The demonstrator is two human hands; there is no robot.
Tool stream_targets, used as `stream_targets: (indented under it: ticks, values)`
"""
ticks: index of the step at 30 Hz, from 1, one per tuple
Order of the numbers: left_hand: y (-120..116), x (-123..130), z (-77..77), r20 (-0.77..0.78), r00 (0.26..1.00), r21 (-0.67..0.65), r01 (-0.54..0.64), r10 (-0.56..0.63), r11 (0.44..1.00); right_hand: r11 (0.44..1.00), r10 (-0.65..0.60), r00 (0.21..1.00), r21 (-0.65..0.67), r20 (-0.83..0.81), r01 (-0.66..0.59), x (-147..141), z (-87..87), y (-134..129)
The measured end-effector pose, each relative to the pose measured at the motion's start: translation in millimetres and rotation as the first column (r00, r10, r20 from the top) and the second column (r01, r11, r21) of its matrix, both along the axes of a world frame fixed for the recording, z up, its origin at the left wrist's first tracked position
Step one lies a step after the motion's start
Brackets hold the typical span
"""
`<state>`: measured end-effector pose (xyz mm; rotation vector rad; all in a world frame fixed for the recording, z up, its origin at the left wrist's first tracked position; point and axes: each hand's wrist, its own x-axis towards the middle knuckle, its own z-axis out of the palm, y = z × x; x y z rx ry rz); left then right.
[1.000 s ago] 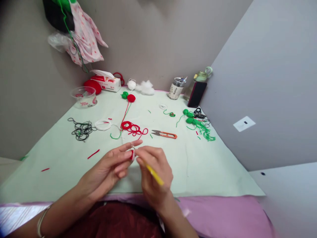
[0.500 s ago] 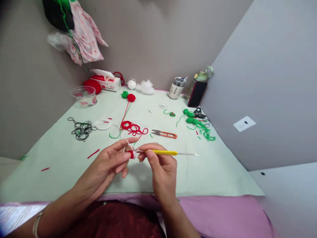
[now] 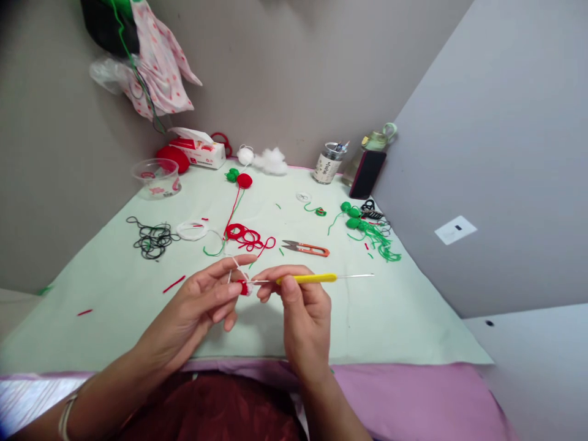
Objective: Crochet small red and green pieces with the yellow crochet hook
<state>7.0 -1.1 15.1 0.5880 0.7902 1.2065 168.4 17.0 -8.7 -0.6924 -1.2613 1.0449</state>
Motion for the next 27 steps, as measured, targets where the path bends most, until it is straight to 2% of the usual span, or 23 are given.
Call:
stream_targets:
  ticks: [3, 5, 7, 11, 13, 18, 22, 24, 27]
  values:
    - [-1.0, -0.1, -1.0, -0.031, 0.999, 0.021, -0.028, 0.029, 0.999, 0.998, -0.046, 0.993, 0.054, 0.107, 0.04, 1.6, 1.3, -4.6]
    - [-1.5, 0.2, -2.5, -0.068, 0.996, 0.043, -0.059, 0.062, 0.997, 0.986, -0.113, 0.972, 0.144, 0.208, 0.084, 2.5, 0.9, -8.7]
    - [-1.9, 0.5, -4.2, -0.122, 0.988, 0.07, -0.089, 0.097, 0.994, 0.956, -0.187, 0.938, 0.273, 0.293, 0.106, 2.5, -0.2, -12.1]
    - [-3.0, 0.7, -6.3, -0.225, 0.964, 0.109, -0.116, 0.138, 0.987, 0.866, -0.289, 0.878, 0.496, 0.382, 0.07, 0.4, -2.7, -15.0]
    - [-3.5, 0.3, -6.5, -0.23, 0.964, 0.115, -0.112, 0.136, 0.987, 0.855, -0.303, 0.879, 0.512, 0.367, 0.08, -0.1, -3.9, -15.1]
    - [-4.2, -1.1, -7.5, -0.233, 0.964, 0.128, -0.104, 0.131, 0.986, 0.89, -0.278, 0.901, 0.442, 0.334, 0.111, 0.9, -5.1, -14.1]
    - [-4.1, -1.0, -8.9, -0.214, 0.969, 0.124, -0.096, 0.121, 0.988, 0.832, -0.347, 0.849, 0.549, 0.398, 0.083, -0.1, -3.8, -12.8]
    - [-4.0, -0.7, -8.9, -0.186, 0.977, 0.114, -0.082, 0.103, 0.99, 0.819, -0.368, 0.843, 0.566, 0.393, 0.094, -0.8, -3.9, -12.4]
    - [-4.2, -0.7, -8.7, -0.168, 0.983, 0.112, -0.061, 0.08, 0.992, 0.857, -0.335, 0.867, 0.502, 0.37, 0.116, -1.1, -4.6, -12.6]
